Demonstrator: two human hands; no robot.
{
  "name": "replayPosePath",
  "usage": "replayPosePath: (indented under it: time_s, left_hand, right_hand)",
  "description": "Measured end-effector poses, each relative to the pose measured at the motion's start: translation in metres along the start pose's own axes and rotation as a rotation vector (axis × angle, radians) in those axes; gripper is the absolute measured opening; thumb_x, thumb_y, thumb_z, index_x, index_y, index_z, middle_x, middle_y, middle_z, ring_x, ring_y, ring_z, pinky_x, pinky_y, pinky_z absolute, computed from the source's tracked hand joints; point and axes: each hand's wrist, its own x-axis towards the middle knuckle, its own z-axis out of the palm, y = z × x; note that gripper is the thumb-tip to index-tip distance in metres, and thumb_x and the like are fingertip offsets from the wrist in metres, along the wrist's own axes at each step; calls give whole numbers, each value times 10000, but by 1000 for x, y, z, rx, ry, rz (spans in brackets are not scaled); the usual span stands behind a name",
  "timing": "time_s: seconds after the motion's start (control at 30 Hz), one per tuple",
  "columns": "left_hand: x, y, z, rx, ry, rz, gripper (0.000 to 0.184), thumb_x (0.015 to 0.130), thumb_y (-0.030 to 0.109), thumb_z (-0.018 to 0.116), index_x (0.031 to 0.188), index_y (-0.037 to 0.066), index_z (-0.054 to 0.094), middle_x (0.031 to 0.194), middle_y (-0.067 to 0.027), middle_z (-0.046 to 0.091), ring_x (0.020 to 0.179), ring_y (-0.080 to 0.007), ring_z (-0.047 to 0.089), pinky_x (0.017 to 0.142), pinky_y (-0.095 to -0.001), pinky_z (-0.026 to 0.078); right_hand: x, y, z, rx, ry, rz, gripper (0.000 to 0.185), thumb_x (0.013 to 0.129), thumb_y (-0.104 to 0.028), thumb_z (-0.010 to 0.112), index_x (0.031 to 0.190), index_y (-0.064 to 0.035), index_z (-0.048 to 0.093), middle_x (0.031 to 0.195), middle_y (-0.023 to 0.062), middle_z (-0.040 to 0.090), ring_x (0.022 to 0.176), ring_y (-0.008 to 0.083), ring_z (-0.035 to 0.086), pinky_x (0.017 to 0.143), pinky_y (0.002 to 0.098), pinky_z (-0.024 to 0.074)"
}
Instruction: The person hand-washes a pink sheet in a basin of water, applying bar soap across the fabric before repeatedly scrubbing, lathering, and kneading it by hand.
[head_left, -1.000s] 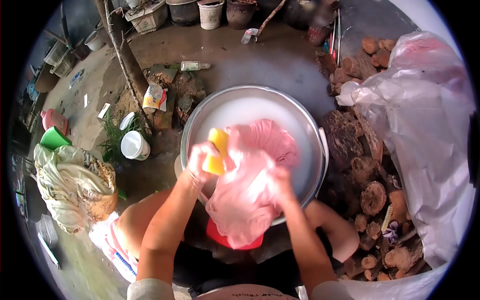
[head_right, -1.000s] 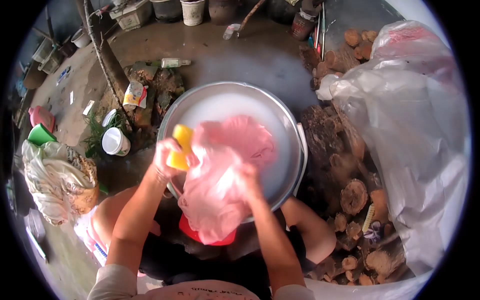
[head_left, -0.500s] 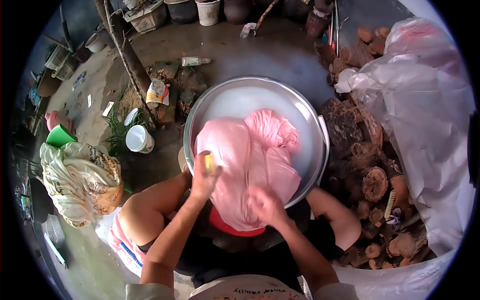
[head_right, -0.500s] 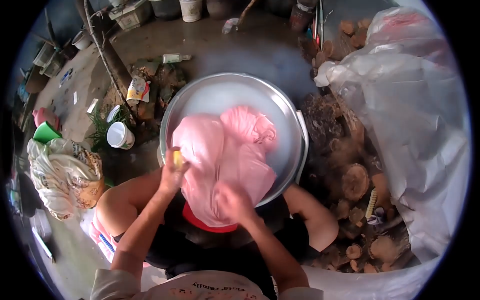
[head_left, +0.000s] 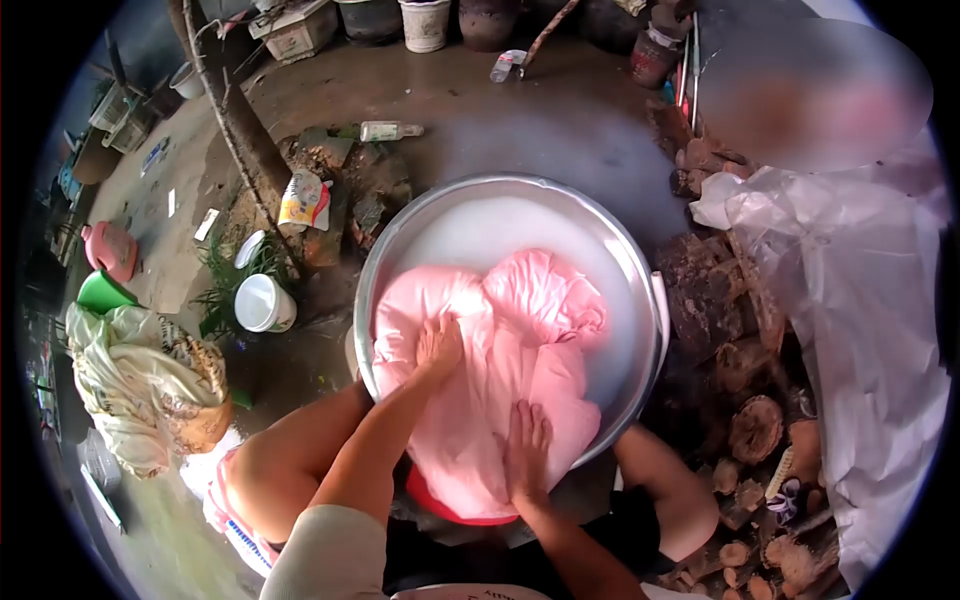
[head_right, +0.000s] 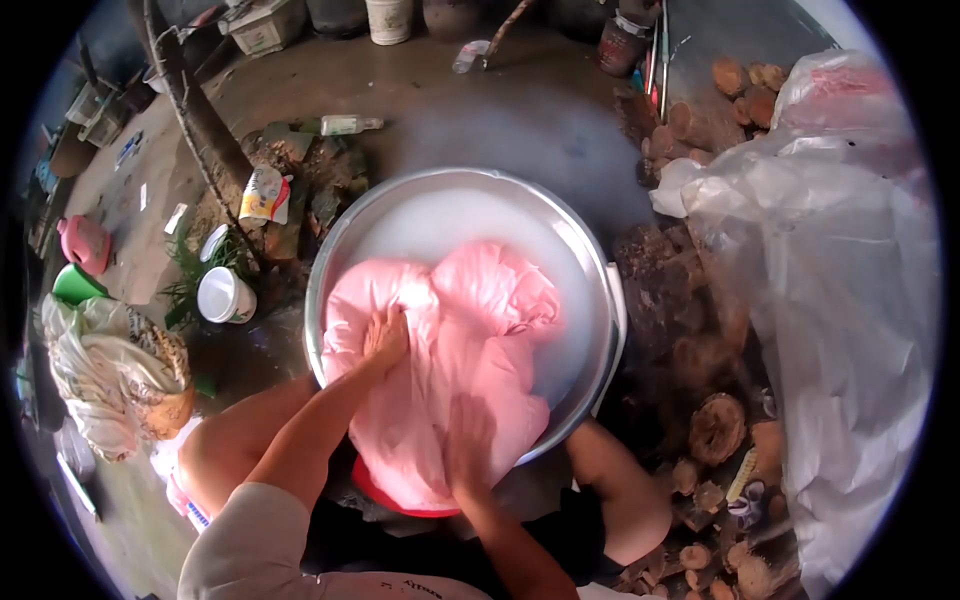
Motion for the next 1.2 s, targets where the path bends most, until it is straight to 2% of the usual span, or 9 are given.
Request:
replayPosePath:
  time_s: [0.03,0.13,0.27,0.47,0.7,0.83,0.93,1.03,1.2]
  left_hand:
    - [4,22,-1,-45,-45,-165,347,908,261,468,1215,99,486,1097,-260,536,994,-424,532,873,-533,435]
    - [-53,69,-26,151,-357,420,231,822,215,590,1019,97,616,1112,-99,580,1003,-304,562,828,-442,483]
    - [-63,54,1,-191,-489,680,398,855,291,573,1214,119,553,1244,-118,518,1188,-321,451,966,-450,394]
    - [27,67,28,302,-58,530,415,852,332,563,1198,103,556,1285,-168,498,1179,-373,444,995,-478,341]
    - [-63,47,-19,4,-455,1058,340,823,299,588,1101,103,609,1229,-144,527,1166,-350,441,973,-513,336]
    - [28,37,2,251,24,645,334,825,271,587,1112,101,609,1140,-144,547,1083,-358,486,886,-501,404]
    - [-4,75,-44,243,-287,501,339,830,269,577,1133,120,609,1135,-134,551,1103,-378,469,904,-519,399]
    - [-85,40,-47,280,-265,953,281,888,309,518,1084,137,623,1190,-129,534,1093,-375,472,950,-514,359]
    - [-125,20,-93,121,-686,846,322,960,366,448,1164,161,588,1309,-33,469,1231,-312,381,1039,-497,292]
  right_hand:
    - [2,-2,-1,10,17,11,582,880,-255,568,1375,-10,384,1420,132,391,1360,318,309,1119,470,228]
    - [-2,-1,-1,-4,12,-10,563,866,-202,552,1369,-10,387,1401,134,399,1341,331,326,1116,474,242]
    - [-9,2,12,21,37,24,520,851,-129,536,1341,-11,409,1361,139,408,1307,352,351,1119,480,257]
    - [-4,7,10,235,91,37,416,811,4,538,1218,-36,464,1295,130,419,1247,344,401,1089,471,311]
    - [-3,6,13,339,170,26,514,711,-71,696,1173,-42,472,1217,153,444,1162,353,451,1012,457,363]
    - [5,3,14,311,226,-18,467,709,-112,706,1124,-50,502,1170,145,496,1124,345,483,957,439,397]
    - [19,5,-16,220,110,-13,350,741,-114,660,1071,-71,549,1070,115,593,1042,297,548,876,423,433]
    - [47,23,-18,624,272,155,201,842,-113,614,1013,-20,567,1024,160,599,958,345,560,857,452,435]
    - [142,-9,-20,366,-204,164,714,856,-484,569,1346,9,409,1336,232,465,1263,366,421,1040,494,317]
